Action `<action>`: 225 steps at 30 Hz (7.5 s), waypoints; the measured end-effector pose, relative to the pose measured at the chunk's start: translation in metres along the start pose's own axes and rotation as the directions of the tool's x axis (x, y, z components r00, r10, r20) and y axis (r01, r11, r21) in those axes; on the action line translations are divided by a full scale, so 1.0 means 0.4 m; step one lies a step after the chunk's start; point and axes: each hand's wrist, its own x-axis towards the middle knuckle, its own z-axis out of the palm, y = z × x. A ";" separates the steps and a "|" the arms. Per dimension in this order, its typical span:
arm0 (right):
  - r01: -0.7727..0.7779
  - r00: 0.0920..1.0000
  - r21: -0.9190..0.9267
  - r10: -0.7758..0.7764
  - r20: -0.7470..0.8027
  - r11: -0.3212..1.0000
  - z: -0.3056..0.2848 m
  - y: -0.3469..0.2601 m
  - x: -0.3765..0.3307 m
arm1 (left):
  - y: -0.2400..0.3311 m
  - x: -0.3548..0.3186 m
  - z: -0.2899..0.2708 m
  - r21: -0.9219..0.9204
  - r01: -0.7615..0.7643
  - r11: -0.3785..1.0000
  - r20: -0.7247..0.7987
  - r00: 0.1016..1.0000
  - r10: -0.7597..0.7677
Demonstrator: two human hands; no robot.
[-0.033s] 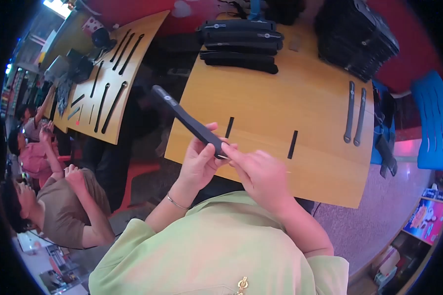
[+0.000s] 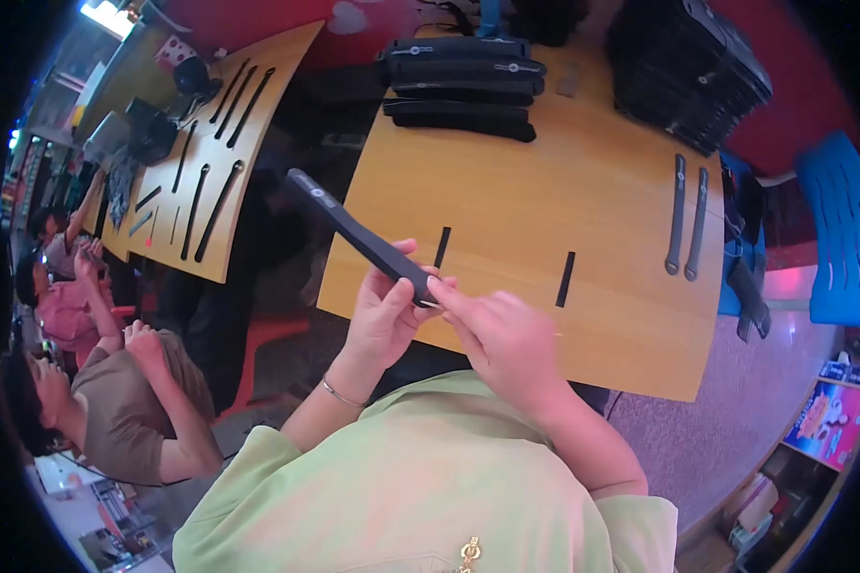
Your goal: Assembling black flexible straps by inserting components and inspecting the finish.
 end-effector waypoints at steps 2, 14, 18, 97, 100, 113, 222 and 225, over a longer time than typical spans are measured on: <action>-0.015 0.999 -0.016 0.014 -0.036 1.000 -0.001 0.001 -0.005 | -0.010 0.003 -0.003 0.019 -0.022 1.000 -0.017 1.000 0.022; -0.072 0.995 -0.054 0.069 -0.071 0.996 0.000 0.047 -0.031 | -0.029 0.030 0.041 0.177 -0.133 0.975 -0.011 0.990 0.138; -0.081 0.994 -0.034 0.079 -0.071 0.996 -0.004 0.054 -0.029 | -0.032 0.035 0.049 0.224 -0.161 0.961 -0.001 0.986 0.165; 0.060 0.976 -0.231 -0.105 -0.190 0.971 -0.088 0.008 0.122 | 0.123 -0.038 0.086 0.687 0.227 0.690 0.101 0.911 -0.400; 0.090 0.992 -0.242 -0.109 -0.070 0.966 -0.074 -0.009 0.098 | 0.116 -0.020 0.064 0.277 0.414 0.867 0.083 0.889 -0.450; 0.028 0.977 -0.096 -0.007 0.215 0.995 -0.036 -0.031 0.022 | 0.064 -0.014 0.000 0.087 0.341 0.936 -0.130 0.936 -0.328; -0.124 0.992 -0.109 0.121 -0.034 0.986 -0.002 0.008 -0.028 | -0.033 -0.001 0.052 0.203 -0.219 0.954 -0.037 0.972 0.231; -0.105 0.992 -0.100 0.097 -0.078 0.989 0.004 0.014 -0.027 | -0.036 0.001 0.058 0.216 -0.232 0.948 -0.059 0.967 0.250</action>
